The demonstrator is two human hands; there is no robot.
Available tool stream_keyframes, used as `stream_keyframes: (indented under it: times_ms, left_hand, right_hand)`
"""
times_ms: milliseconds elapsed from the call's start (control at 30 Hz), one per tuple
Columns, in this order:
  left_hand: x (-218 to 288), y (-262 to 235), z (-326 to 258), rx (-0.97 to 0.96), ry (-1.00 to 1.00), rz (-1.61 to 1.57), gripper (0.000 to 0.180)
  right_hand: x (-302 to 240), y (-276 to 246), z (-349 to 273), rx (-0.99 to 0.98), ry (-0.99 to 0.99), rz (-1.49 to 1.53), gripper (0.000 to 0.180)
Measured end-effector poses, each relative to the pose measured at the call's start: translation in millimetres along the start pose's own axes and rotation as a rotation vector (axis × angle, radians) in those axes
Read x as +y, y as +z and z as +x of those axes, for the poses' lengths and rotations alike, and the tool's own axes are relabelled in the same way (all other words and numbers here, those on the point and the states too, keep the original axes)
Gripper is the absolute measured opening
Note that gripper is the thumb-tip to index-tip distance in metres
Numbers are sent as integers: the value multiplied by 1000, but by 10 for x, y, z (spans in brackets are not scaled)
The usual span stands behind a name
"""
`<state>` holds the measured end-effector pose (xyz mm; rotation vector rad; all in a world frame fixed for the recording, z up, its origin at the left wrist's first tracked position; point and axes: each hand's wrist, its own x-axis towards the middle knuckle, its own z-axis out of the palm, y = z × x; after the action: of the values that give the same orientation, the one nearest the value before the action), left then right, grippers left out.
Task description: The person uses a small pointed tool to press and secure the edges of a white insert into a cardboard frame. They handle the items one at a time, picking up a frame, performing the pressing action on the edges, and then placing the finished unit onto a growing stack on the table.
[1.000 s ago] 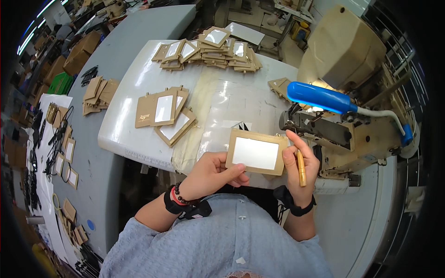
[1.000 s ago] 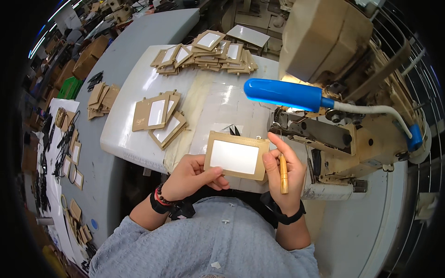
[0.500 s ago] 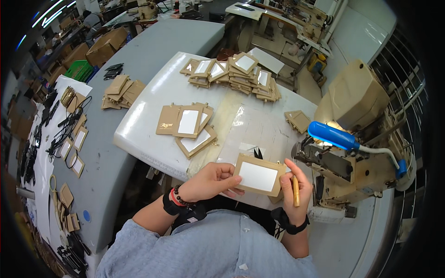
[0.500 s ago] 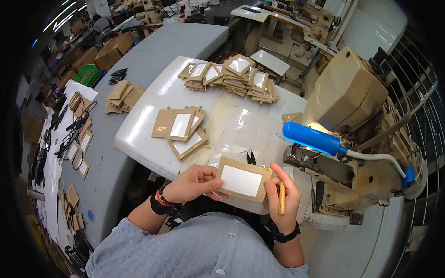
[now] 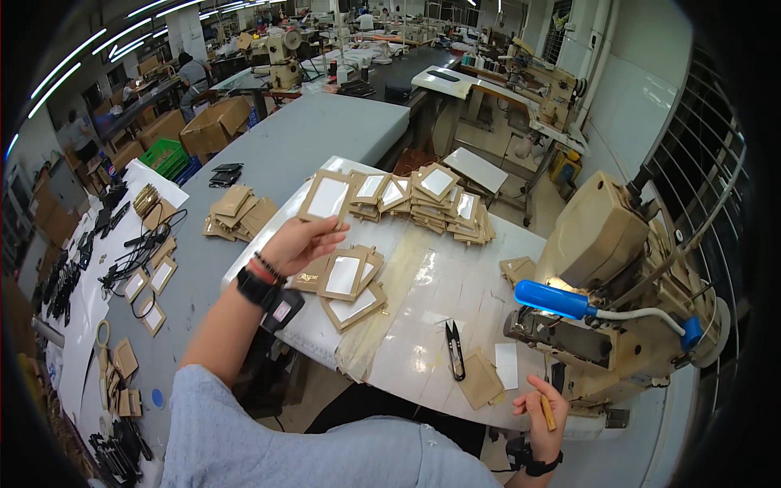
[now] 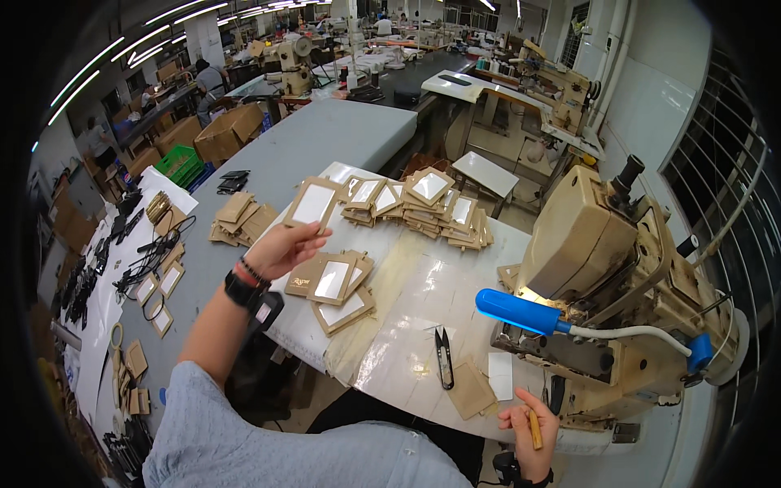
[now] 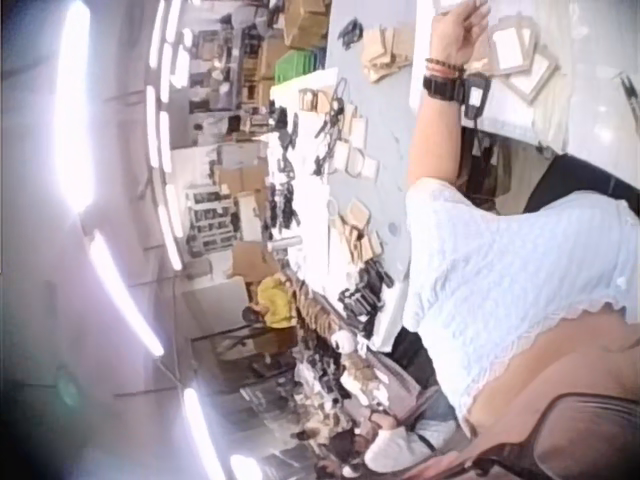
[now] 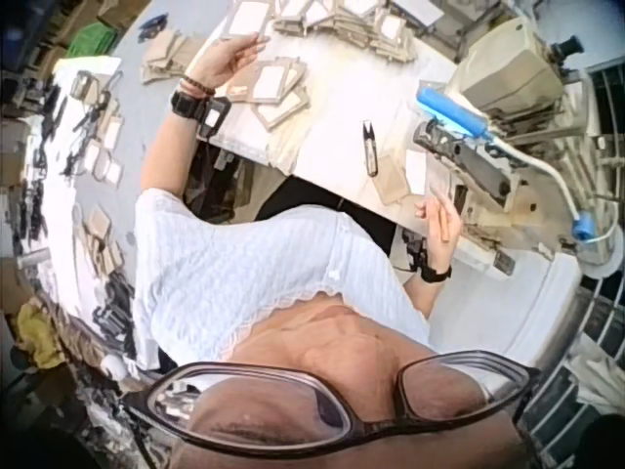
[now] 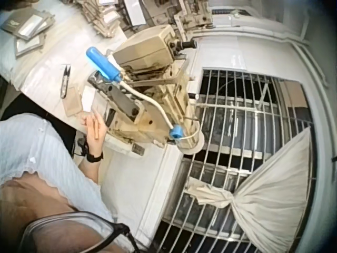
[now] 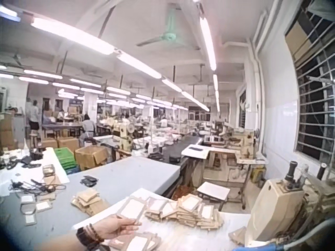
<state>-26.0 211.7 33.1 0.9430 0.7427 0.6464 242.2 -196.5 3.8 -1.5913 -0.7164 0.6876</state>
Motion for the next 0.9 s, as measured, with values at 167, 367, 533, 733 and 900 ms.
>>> stream_keyframes:
  times_ms: [167,367,533,733,900]
  left_hand:
    - [-152,115,1059,-44,-57,78,20]
    - [-718,163,1756,-117,-34,-58,21]
    - [-708,90,1730,-93,-92,117,31]
    - [-373,-178,812,-18,-16,507,33]
    - [-460,-585,87,229,193,854,26]
  right_hand:
    - [44,-11,-135,21,-10,11,39]
    - [-163,-134,-340,62,35,-57,39]
    - [-87,-192,-437,104,26,-101,35]
    - [94,-96,-352,83,47,-40,38]
    - [127,51,-171,-3,93,-23,38]
